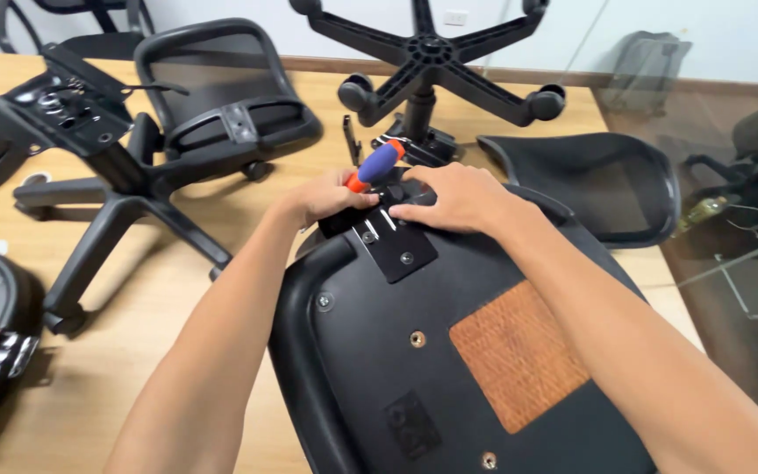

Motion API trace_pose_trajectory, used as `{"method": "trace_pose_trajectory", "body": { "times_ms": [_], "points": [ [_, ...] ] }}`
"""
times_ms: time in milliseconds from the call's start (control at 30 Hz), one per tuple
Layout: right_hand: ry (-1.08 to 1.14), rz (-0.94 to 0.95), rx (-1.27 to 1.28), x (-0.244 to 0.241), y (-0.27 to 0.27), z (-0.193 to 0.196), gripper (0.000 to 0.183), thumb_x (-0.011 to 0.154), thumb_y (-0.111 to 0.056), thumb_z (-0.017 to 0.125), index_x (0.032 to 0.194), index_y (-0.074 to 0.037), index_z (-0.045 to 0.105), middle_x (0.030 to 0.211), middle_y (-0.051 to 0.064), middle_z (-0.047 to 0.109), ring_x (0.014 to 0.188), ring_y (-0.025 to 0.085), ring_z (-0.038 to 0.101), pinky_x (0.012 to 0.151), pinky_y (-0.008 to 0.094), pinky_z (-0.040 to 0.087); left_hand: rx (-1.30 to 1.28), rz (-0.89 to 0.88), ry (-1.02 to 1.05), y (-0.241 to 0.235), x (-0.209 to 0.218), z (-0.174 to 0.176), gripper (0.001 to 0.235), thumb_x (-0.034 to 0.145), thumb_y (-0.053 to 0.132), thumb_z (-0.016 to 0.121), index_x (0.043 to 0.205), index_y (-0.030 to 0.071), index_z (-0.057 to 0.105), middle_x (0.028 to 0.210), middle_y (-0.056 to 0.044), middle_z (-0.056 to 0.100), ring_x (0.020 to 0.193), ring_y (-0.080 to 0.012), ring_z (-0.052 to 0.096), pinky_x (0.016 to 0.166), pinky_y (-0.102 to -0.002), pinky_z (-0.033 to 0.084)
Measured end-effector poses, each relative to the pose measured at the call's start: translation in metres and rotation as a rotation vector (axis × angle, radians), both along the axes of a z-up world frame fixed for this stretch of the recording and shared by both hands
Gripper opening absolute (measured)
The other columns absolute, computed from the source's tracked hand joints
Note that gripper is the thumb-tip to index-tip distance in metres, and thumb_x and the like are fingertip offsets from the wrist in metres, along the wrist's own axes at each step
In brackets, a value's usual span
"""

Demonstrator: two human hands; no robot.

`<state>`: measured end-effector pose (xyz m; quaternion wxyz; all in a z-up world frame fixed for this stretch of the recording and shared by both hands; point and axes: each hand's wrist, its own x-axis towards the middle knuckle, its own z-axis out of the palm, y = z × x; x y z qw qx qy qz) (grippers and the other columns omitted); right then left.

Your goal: The person assembles an office chair on a wooden table, using a screwdriver to drive screws that fasten the armrests to the underside of the seat. They align each armrest against the seat mounting points, hold it in place, and tighten the screws, repositioning the seat between sides.

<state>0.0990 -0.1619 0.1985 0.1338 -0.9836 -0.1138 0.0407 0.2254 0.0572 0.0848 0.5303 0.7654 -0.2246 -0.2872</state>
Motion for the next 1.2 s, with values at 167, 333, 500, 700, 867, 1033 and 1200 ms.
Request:
{"method": "trace_pose_trajectory", "body": {
  "times_ms": [167, 333, 500, 700, 867, 1033, 1200],
  "points": [
    [0.149, 0.168, 0.129, 0.041, 0.010, -0.008, 0.064, 0.083, -0.063, 0.065, 0.124, -0.014, 0.072, 0.115, 0.016, 0.076, 0.106, 0.033, 0.071, 0.095, 0.042, 0.054, -0.011, 0.011, -0.006, 0.008, -0.016, 0.010, 0.026, 0.088, 0.021, 0.074, 0.111, 0.010, 0.069, 0.087, 0.004, 0.065, 0.078, -0.0076, 0.057, 0.070, -0.027, 0.046],
    [0.216, 0.231, 0.141, 0.064, 0.008, -0.018, 0.062, 0.083, -0.062, 0.071, 0.118, -0.012, 0.077, 0.114, 0.015, 0.074, 0.107, 0.029, 0.067, 0.095, 0.039, 0.049, -0.077, -0.026, -0.044, 0.011, -0.019, 0.010, 0.031, 0.088, 0.019, 0.073, 0.117, 0.010, 0.067, 0.095, 0.003, 0.069, 0.085, -0.0061, 0.060, 0.077, -0.025, 0.049],
    [0.466, 0.142, 0.092, 0.074, 0.008, -0.015, 0.060, 0.092, -0.055, 0.065, 0.112, 0.000, 0.079, 0.098, 0.018, 0.074, 0.092, 0.026, 0.066, 0.085, 0.040, 0.052, -0.079, -0.015, 0.028, 0.011, -0.029, 0.023, 0.034, 0.087, 0.018, 0.069, 0.119, 0.008, 0.068, 0.099, 0.000, 0.070, 0.088, -0.0086, 0.062, 0.081, -0.026, 0.050],
    [0.352, 0.299, 0.155, 0.062, 0.009, -0.010, 0.054, 0.092, -0.050, 0.065, 0.120, -0.005, 0.073, 0.101, 0.006, 0.076, 0.096, 0.013, 0.068, 0.090, 0.030, 0.050, -0.083, -0.017, -0.016, 0.015, -0.032, 0.023, 0.039, 0.086, 0.019, 0.067, 0.122, 0.005, 0.067, 0.100, -0.004, 0.068, 0.089, -0.0114, 0.061, 0.081, -0.028, 0.049],
    [0.713, -0.005, 0.359, 0.063, 0.013, 0.002, 0.052, 0.087, -0.047, 0.066, 0.131, -0.019, 0.066, 0.119, -0.006, 0.069, 0.106, 0.009, 0.060, 0.091, 0.030, 0.048, -0.093, -0.044, -0.050, 0.005, -0.039, 0.039, 0.047, 0.084, 0.019, 0.067, 0.128, 0.004, 0.064, 0.108, -0.005, 0.071, 0.096, -0.0117, 0.064, 0.088, -0.028, 0.050],
    [0.732, -0.067, 0.411, 0.068, 0.005, -0.007, 0.059, 0.086, -0.050, 0.070, 0.129, -0.010, 0.075, 0.113, 0.001, 0.072, 0.098, 0.014, 0.061, 0.089, 0.031, 0.048, -0.108, -0.065, -0.050, 0.006, -0.046, 0.044, 0.048, 0.086, 0.022, 0.068, 0.129, 0.003, 0.062, 0.111, -0.005, 0.072, 0.100, -0.0115, 0.066, 0.092, -0.027, 0.050],
    [0.687, -0.010, 0.418, 0.071, 0.000, -0.014, 0.061, 0.085, -0.048, 0.071, 0.131, -0.009, 0.073, 0.088, -0.003, 0.068, 0.070, 0.008, 0.055, 0.069, 0.024, 0.047, -0.127, -0.009, -0.071, 0.013, -0.063, 0.047, 0.044, 0.091, 0.034, 0.071, 0.121, 0.002, 0.069, 0.100, -0.003, 0.071, 0.090, -0.0105, 0.063, 0.083, -0.029, 0.051]
  ]
}}
